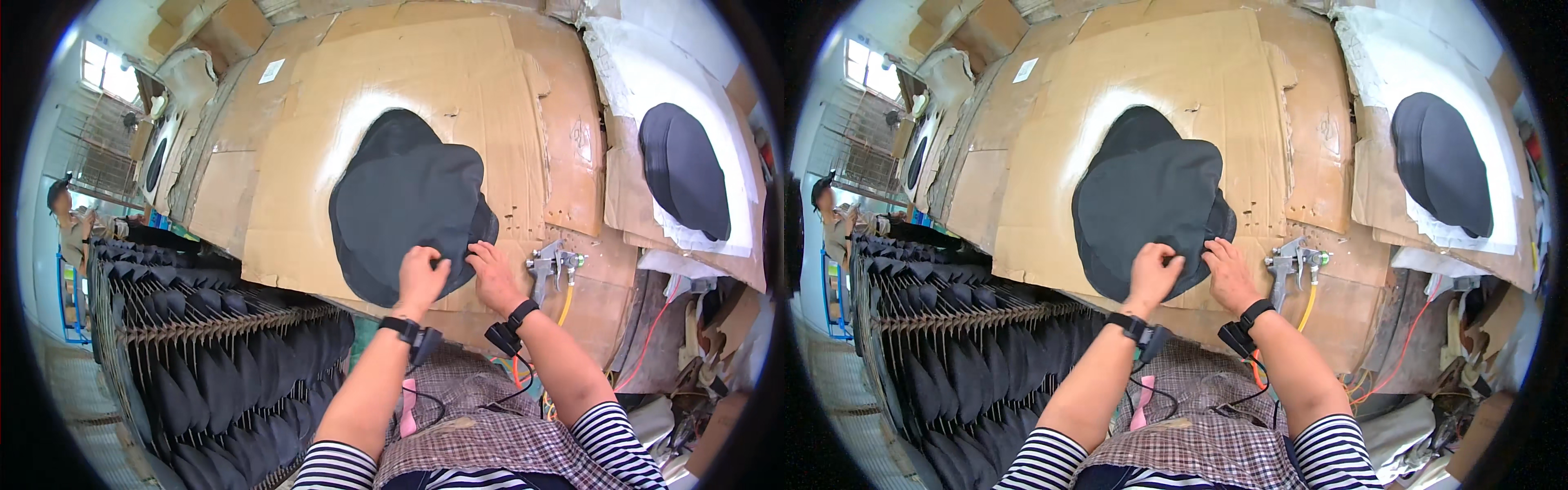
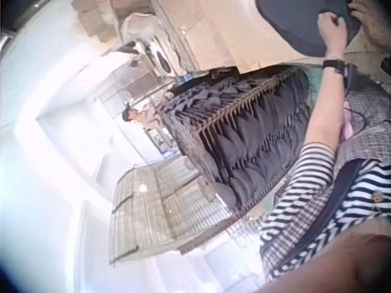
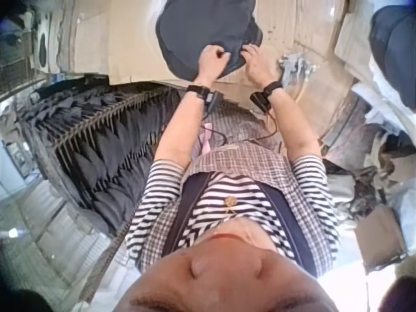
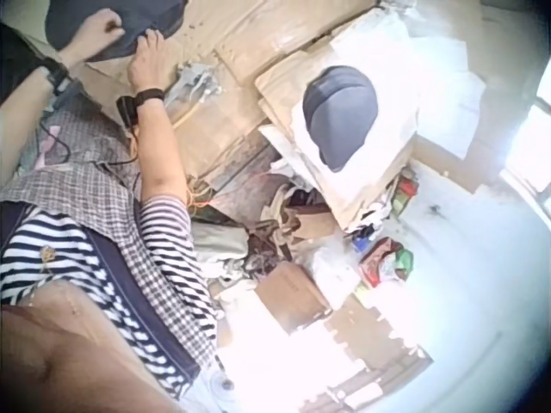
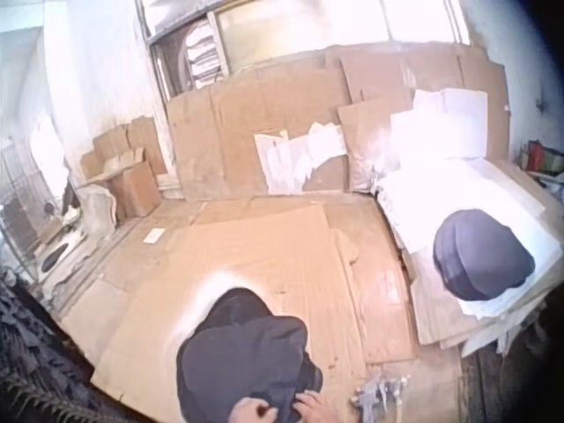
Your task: The person picks up black foam pads from a cardboard surface and places them onto a metal rack. They then pick up a larger black foam piece and a smaller triangular piece, aligning and pressing them together to form a single unit. The person smooths the surface of the combined foam piece with their hands.
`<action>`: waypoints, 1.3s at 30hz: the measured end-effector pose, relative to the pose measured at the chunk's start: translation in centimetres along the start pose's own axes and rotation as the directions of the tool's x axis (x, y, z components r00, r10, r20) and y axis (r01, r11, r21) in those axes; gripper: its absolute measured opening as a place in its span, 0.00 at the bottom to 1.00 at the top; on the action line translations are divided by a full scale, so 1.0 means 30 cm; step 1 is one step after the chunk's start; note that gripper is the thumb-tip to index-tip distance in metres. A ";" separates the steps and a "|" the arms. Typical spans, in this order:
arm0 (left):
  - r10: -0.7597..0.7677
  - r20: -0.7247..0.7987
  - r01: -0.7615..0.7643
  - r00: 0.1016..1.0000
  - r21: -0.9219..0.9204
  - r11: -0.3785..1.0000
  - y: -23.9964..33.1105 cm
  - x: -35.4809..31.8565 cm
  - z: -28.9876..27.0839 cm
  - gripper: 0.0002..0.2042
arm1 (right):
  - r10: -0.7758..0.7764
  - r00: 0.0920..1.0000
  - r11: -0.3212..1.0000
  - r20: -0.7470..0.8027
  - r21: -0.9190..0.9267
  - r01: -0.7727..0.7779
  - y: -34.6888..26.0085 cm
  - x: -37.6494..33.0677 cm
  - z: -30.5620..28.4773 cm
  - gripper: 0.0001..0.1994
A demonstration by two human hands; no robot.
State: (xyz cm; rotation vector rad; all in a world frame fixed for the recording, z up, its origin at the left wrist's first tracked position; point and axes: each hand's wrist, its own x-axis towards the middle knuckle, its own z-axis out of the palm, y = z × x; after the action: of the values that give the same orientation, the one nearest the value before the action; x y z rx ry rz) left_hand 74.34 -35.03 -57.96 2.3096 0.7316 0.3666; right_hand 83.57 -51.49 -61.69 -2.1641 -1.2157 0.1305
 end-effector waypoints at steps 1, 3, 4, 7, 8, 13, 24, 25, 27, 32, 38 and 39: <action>0.048 -0.007 -0.047 0.999 0.095 0.994 0.032 -0.003 0.039 0.11 | 0.008 1.000 1.000 0.014 0.016 -0.008 0.004 -0.003 -0.005 0.13; 0.000 0.056 -0.011 0.998 0.204 0.979 0.076 0.006 0.086 0.14 | 0.014 1.000 0.999 0.023 0.041 -0.015 0.012 -0.009 -0.007 0.11; 0.003 0.065 -0.021 0.998 0.264 0.964 0.091 0.013 0.099 0.13 | 0.012 1.000 0.999 0.019 0.050 -0.013 0.016 -0.012 -0.005 0.09; 0.045 0.091 -0.066 0.995 0.243 0.968 0.049 0.044 0.106 0.11 | 0.034 0.998 0.999 0.048 0.035 -0.036 -0.004 -0.008 -0.020 0.07; 0.037 0.111 -0.058 0.993 0.196 0.979 0.017 0.045 0.110 0.10 | 0.046 0.997 0.999 0.065 0.023 -0.047 -0.017 -0.004 -0.028 0.07; -0.239 0.118 0.254 0.964 -0.126 0.959 -0.112 0.149 0.004 0.03 | 0.061 0.996 0.998 0.070 -0.007 -0.060 -0.060 0.019 -0.041 0.05; -0.290 0.152 0.298 0.945 -0.766 0.569 -0.248 0.479 -0.623 0.14 | 0.143 0.985 0.988 0.095 -0.080 -0.136 -0.094 0.058 -0.055 0.08; -0.224 0.192 0.295 0.955 -0.639 0.711 -0.227 0.465 -0.559 0.14 | 0.147 0.985 0.988 0.092 -0.068 -0.141 -0.088 0.068 -0.053 0.08; -0.066 0.207 0.129 0.976 -0.307 0.943 -0.158 0.411 -0.409 0.21 | 0.161 0.982 0.987 0.101 -0.041 -0.157 -0.085 0.086 -0.062 0.10; 0.126 0.369 -0.197 0.921 0.162 0.967 -0.081 0.230 -0.156 0.23 | 0.193 0.973 0.981 0.124 -0.057 -0.188 -0.097 0.124 -0.086 0.19; 0.032 0.271 0.016 0.962 -0.175 0.984 -0.168 0.279 -0.168 0.06 | 0.212 0.971 0.931 0.111 -0.325 -0.166 -0.143 0.137 -0.056 0.29; -0.054 0.285 0.127 0.957 -0.244 0.962 -0.170 0.320 -0.219 0.05 | 0.216 0.971 0.930 0.105 -0.324 -0.172 -0.149 0.139 -0.048 0.29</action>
State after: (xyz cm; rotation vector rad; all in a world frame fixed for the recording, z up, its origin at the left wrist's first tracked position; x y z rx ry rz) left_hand 77.11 -22.77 -56.07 2.0174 0.6079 0.0864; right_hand 83.20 -47.25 -57.09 -2.5915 -1.1580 0.1858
